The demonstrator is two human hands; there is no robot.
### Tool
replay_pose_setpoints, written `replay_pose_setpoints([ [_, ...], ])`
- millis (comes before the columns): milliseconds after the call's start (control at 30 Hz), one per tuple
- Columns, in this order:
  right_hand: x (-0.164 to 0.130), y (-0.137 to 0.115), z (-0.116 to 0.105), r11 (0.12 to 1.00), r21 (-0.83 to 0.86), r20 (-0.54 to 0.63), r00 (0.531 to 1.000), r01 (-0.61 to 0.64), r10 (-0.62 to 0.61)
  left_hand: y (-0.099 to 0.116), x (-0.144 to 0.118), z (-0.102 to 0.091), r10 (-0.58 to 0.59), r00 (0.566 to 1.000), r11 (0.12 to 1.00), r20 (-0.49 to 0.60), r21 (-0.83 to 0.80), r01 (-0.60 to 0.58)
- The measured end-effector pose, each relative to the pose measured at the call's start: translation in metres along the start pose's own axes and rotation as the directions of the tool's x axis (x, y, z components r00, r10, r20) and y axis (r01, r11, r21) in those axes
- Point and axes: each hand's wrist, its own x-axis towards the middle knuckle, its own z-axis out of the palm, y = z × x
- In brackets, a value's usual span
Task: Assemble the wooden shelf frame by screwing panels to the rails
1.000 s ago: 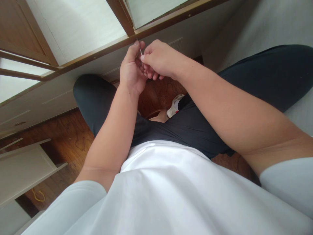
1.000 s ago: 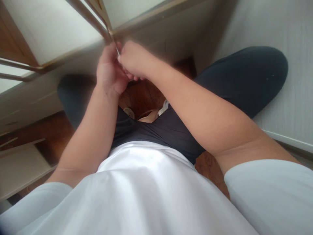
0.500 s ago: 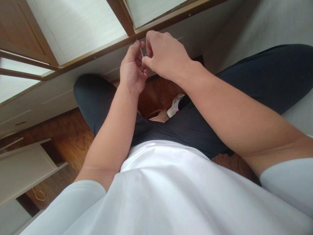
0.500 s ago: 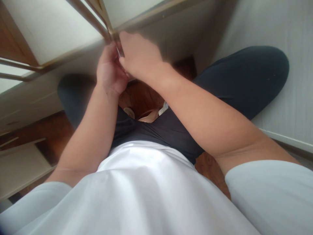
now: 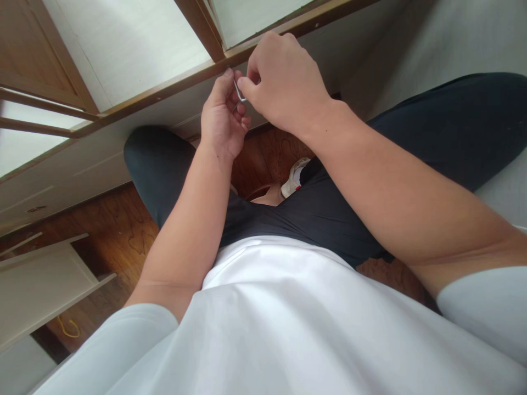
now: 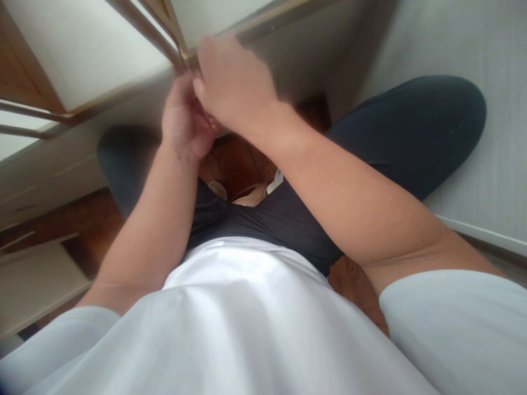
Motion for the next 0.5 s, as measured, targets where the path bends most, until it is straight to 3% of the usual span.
replay_pose_setpoints([
  [67,-0.0003,0.0016,0.0009,1.0,0.024,0.007,1.0,0.005,-0.005,0.0001,0.0,-0.0007,0.108,0.991,0.991,0.084,0.073,-0.114],
  [133,-0.0006,0.0028,0.0014,0.998,0.061,0.021,1.0,0.004,-0.006,0.0006,0.0005,-0.0019,0.124,0.985,0.981,0.123,0.136,-0.141],
  [267,-0.0023,0.0004,-0.0025,0.989,0.146,0.106,0.994,-0.018,0.002,0.0019,0.0008,-0.0031,0.075,0.992,0.97,0.105,0.223,-0.097],
  [400,-0.004,-0.003,-0.0044,0.965,0.263,0.204,0.978,-0.003,-0.052,0.0015,-0.001,-0.0007,0.158,0.981,0.943,0.115,0.277,-0.184],
  [500,-0.0028,-0.0024,0.002,0.928,0.372,0.229,0.967,0.02,-0.112,0.0013,-0.0001,0.0006,0.148,0.985,0.937,0.087,0.307,-0.168],
])
